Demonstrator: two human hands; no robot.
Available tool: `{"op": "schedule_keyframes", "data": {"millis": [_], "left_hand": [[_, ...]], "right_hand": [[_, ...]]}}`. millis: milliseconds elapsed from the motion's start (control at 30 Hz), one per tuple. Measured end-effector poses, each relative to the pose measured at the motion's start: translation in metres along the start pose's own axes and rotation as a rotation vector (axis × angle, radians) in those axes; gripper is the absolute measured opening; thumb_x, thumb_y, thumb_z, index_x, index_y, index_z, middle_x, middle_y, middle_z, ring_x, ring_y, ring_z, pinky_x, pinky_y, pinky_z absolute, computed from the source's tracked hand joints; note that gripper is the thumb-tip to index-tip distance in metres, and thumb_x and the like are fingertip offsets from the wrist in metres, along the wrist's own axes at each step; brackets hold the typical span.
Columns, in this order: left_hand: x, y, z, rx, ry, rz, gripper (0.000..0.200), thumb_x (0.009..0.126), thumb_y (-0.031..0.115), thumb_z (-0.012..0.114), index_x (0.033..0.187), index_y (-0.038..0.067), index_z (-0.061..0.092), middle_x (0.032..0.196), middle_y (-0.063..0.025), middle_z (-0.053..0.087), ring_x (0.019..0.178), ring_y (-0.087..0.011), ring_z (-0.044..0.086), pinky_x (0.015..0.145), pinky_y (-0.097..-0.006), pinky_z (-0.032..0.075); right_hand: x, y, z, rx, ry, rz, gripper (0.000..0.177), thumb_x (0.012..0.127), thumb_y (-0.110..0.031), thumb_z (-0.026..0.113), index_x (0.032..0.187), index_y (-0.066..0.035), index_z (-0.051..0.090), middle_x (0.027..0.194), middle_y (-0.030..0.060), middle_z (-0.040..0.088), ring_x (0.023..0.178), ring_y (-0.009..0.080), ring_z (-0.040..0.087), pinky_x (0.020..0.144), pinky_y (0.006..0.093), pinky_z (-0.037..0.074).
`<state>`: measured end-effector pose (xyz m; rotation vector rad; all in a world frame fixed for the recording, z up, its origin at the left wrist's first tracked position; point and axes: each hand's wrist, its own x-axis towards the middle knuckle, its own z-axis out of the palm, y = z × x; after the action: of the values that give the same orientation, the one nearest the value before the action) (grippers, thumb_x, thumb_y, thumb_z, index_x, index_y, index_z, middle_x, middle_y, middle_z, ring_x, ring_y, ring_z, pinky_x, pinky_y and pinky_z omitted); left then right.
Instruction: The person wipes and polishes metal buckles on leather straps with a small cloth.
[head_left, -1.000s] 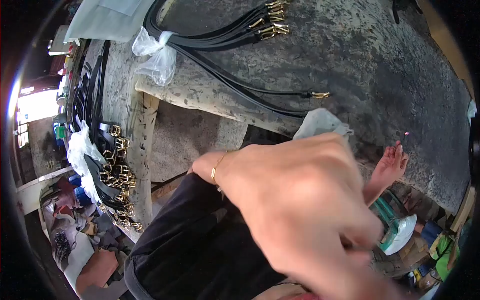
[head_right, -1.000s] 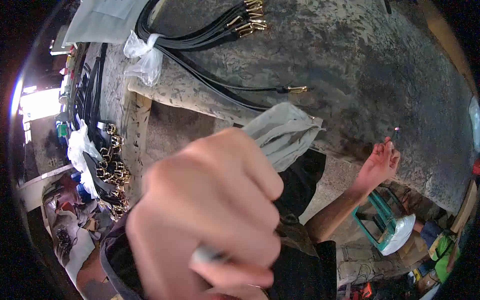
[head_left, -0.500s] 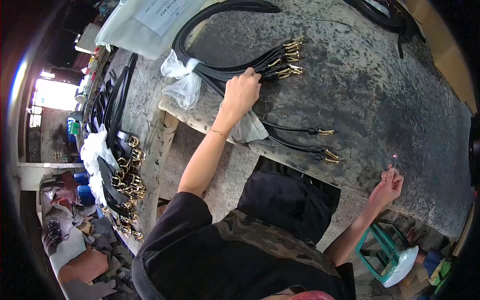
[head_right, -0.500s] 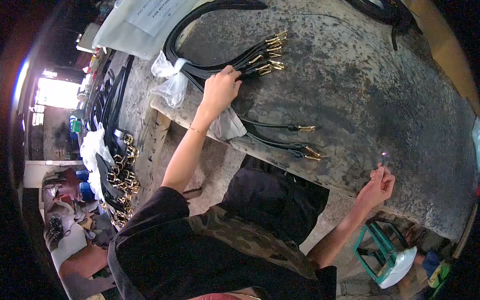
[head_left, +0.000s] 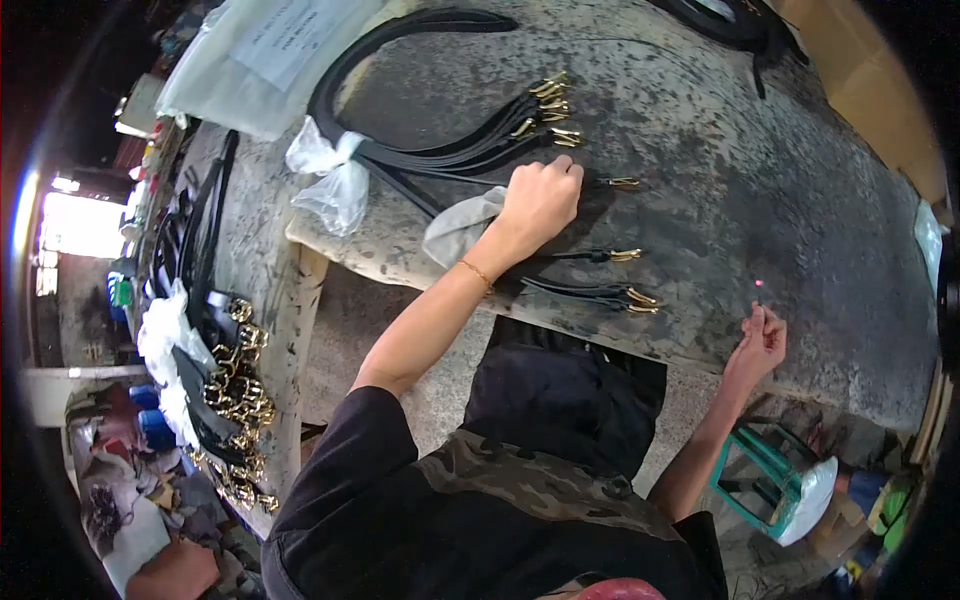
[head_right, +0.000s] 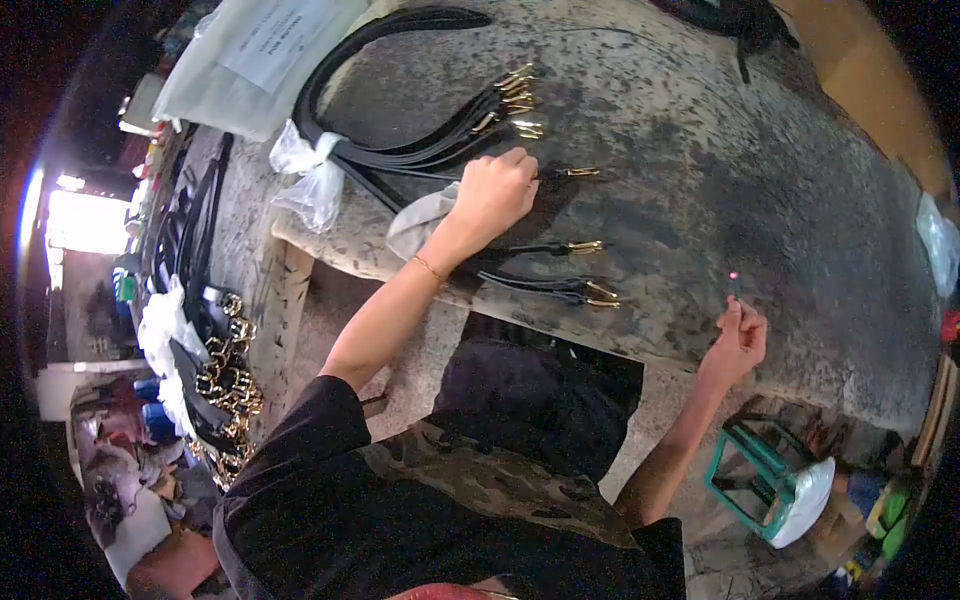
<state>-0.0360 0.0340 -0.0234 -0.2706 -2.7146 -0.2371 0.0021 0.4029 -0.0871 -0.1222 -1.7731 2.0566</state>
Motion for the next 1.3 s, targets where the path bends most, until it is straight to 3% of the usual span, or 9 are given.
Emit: {"op": "schedule_keyframes", "data": {"millis": [133, 167, 333, 433, 600, 733, 867, 933, 1300], "left_hand": [[-0.005, 0.012, 0.021, -0.226, -0.043, 0.018, 0.014, 0.076, 0.011, 0.072, 0.081, 0.002, 0.063, 0.077, -0.0143, 0.062, 0.069, -0.0359, 0.064, 0.063, -0.0448, 0.052], [-0.006, 0.005, 0.023, -0.34, -0.09, 0.022, 0.017, 0.076, 0.011, 0.073, 0.085, 0.001, 0.064, 0.078, -0.0151, 0.064, 0.071, -0.0367, 0.065, 0.065, -0.0444, 0.052], [-0.007, -0.014, 0.018, -0.756, -0.192, -0.172, 0.023, 0.077, 0.007, 0.072, 0.097, 0.0, 0.063, 0.082, -0.0132, 0.071, 0.076, -0.028, 0.07, 0.073, -0.0363, 0.053], [0.0, -0.013, 0.015, -0.832, -0.185, -0.277, 0.037, 0.078, 0.004, 0.064, 0.115, 0.003, 0.061, 0.081, -0.0115, 0.069, 0.079, -0.027, 0.069, 0.078, -0.0356, 0.052], [0.012, -0.011, 0.021, -0.718, -0.264, -0.121, 0.037, 0.079, 0.003, 0.063, 0.116, 0.004, 0.067, 0.083, -0.0162, 0.068, 0.08, -0.0307, 0.067, 0.078, -0.0377, 0.052], [0.013, -0.014, 0.032, -0.696, -0.2, -0.072, 0.021, 0.082, 0.003, 0.063, 0.1, 0.001, 0.072, 0.087, -0.0181, 0.069, 0.08, -0.0317, 0.068, 0.076, -0.0379, 0.052], [0.01, -0.016, 0.029, -0.728, -0.214, -0.207, 0.015, 0.082, 0.007, 0.068, 0.094, 0.0, 0.072, 0.087, -0.0161, 0.07, 0.08, -0.028, 0.068, 0.072, -0.0347, 0.052], [0.011, -0.016, 0.025, -0.775, -0.215, -0.266, 0.013, 0.082, 0.008, 0.069, 0.092, -0.001, 0.072, 0.087, -0.015, 0.07, 0.08, -0.0262, 0.069, 0.072, -0.0336, 0.052], [0.014, -0.018, 0.022, -0.849, -0.259, -0.31, 0.013, 0.081, 0.007, 0.071, 0.09, -0.002, 0.073, 0.086, -0.0131, 0.07, 0.08, -0.0227, 0.069, 0.073, -0.0323, 0.051]], "right_hand": [[-0.003, 0.001, -0.002, 0.017, 0.057, 0.056, 0.029, 0.094, -0.001, 0.064, 0.077, -0.007, 0.041, 0.089, 0.0092, 0.06, 0.074, 0.0131, 0.055, 0.075, 0.032, 0.051], [-0.003, -0.001, 0.001, 0.015, 0.053, 0.058, 0.031, 0.093, 0.004, 0.063, 0.076, -0.008, 0.04, 0.092, 0.0099, 0.061, 0.083, 0.0146, 0.059, 0.064, 0.0281, 0.044], [0.01, -0.021, 0.05, 0.148, -0.041, 0.138, 0.008, 0.092, 0.001, 0.065, 0.094, 0.001, 0.057, 0.096, 0.0112, 0.063, 0.082, 0.0157, 0.06, 0.065, 0.0277, 0.045], [0.032, -0.027, 0.114, 0.205, -0.213, 0.268, 0.027, 0.092, 0.0, 0.065, 0.117, 0.007, 0.062, 0.096, 0.0125, 0.066, 0.077, 0.0156, 0.059, 0.067, 0.0279, 0.046], [0.055, -0.005, 0.175, 0.513, -0.476, 0.525, 0.022, 0.092, -0.001, 0.065, 0.113, 0.006, 0.064, 0.096, 0.0126, 0.066, 0.076, 0.0158, 0.059, 0.07, 0.03, 0.049], [0.051, 0.023, 0.196, 0.516, -0.566, 0.565, 0.017, 0.093, 0.0, 0.063, 0.109, 0.004, 0.064, 0.092, 0.0103, 0.065, 0.075, 0.0152, 0.06, 0.07, 0.0296, 0.05], [0.04, 0.034, 0.196, 0.274, -0.597, 0.402, 0.007, 0.092, 0.002, 0.06, 0.099, 0.003, 0.063, 0.086, 0.0042, 0.061, 0.074, 0.0119, 0.062, 0.068, 0.0257, 0.052], [0.035, 0.037, 0.197, 0.019, -0.62, 0.138, 0.005, 0.091, 0.002, 0.061, 0.095, 0.002, 0.061, 0.083, 0.0018, 0.06, 0.069, 0.0074, 0.058, 0.063, 0.0221, 0.047], [0.026, 0.028, 0.203, -0.169, -0.686, 0.025, 0.009, 0.079, 0.008, 0.065, 0.083, 0.002, 0.061, 0.072, -0.0008, 0.049, 0.062, 0.0044, 0.039, 0.054, 0.0219, 0.034]]}}
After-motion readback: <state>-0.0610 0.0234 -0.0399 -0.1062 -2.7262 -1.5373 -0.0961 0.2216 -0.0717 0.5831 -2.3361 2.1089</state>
